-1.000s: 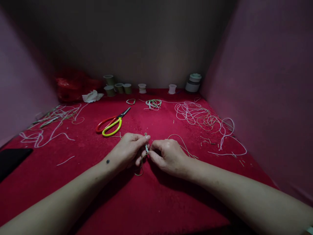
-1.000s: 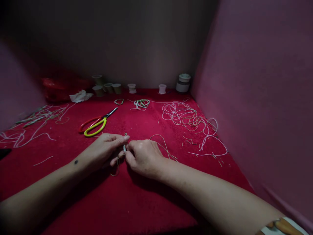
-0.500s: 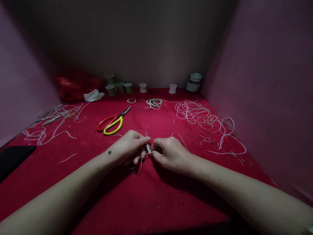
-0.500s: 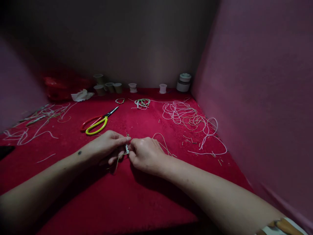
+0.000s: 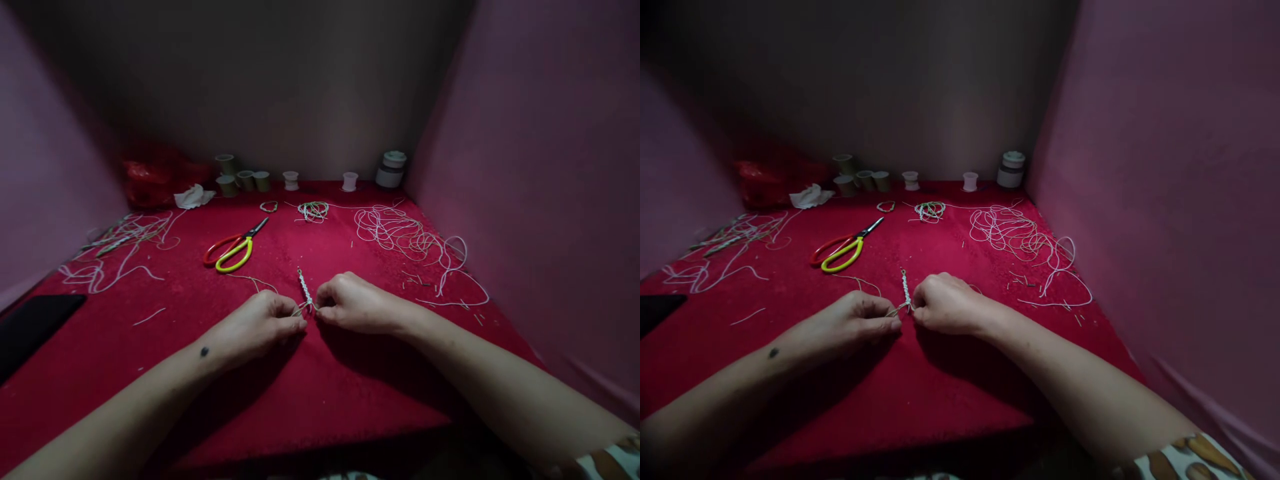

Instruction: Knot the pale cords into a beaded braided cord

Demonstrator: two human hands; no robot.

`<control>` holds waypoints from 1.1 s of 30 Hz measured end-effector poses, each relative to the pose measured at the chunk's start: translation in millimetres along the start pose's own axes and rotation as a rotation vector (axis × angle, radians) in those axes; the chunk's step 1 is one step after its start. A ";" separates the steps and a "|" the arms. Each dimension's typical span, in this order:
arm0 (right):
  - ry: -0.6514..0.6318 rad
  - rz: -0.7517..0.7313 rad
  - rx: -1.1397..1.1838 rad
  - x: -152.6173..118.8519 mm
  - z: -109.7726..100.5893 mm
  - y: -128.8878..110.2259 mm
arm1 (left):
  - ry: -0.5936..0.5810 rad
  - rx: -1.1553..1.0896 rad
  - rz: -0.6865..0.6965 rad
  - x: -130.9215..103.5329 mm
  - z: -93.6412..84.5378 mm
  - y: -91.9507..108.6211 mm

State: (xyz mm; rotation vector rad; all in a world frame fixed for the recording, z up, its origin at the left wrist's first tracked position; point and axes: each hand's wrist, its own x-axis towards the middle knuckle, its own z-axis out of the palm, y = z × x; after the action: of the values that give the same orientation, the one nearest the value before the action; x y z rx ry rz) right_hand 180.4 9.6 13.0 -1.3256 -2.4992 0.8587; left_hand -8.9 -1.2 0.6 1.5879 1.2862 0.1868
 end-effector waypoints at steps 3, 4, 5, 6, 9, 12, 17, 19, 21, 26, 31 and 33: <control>-0.013 -0.027 0.050 -5.7 -2.9 3.4 | 0.058 0.051 0.073 -8.1 -2.9 -2.7; -0.009 -0.031 0.059 -8.3 -3.4 4.1 | 0.079 0.072 0.113 -11.6 -3.7 -3.2; 0.002 -0.035 0.064 -11.0 -3.6 4.5 | 0.097 0.090 0.148 -15.3 -3.9 -3.4; 0.020 -0.041 0.063 -13.6 -3.6 4.5 | 0.108 0.102 0.166 -19.1 -3.7 -3.4; 0.096 -0.099 0.020 -20.3 -2.4 2.9 | 0.089 0.079 0.124 -29.4 -0.4 -3.2; 0.148 -0.119 0.030 -24.5 -0.2 0.2 | 0.033 0.001 0.040 -36.5 4.1 -4.1; 0.078 -0.019 0.356 -29.8 6.9 -2.7 | 0.067 0.038 0.081 -42.9 11.2 -6.7; 0.038 0.037 0.436 -32.9 10.6 -3.2 | 0.064 0.056 0.105 -45.8 14.5 -6.9; 0.012 0.080 0.419 -36.3 14.3 -4.0 | 0.043 0.061 0.107 -49.9 18.0 -6.6; 0.168 0.165 -0.019 -41.1 21.6 -10.9 | 0.035 0.055 0.081 -62.4 25.7 -3.3; 0.129 0.248 -0.379 -41.2 27.3 -20.1 | -0.024 0.065 0.089 -74.5 33.3 -1.7; 0.142 0.218 -0.419 -43.6 29.8 -20.3 | -0.041 0.100 0.100 -79.0 35.9 -3.6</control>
State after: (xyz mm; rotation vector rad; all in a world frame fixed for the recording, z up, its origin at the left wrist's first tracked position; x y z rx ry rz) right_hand 179.3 -46.4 4.8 -1.7418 -2.5408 0.2612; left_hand -20.2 -85.7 17.4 1.7344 1.2011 0.1535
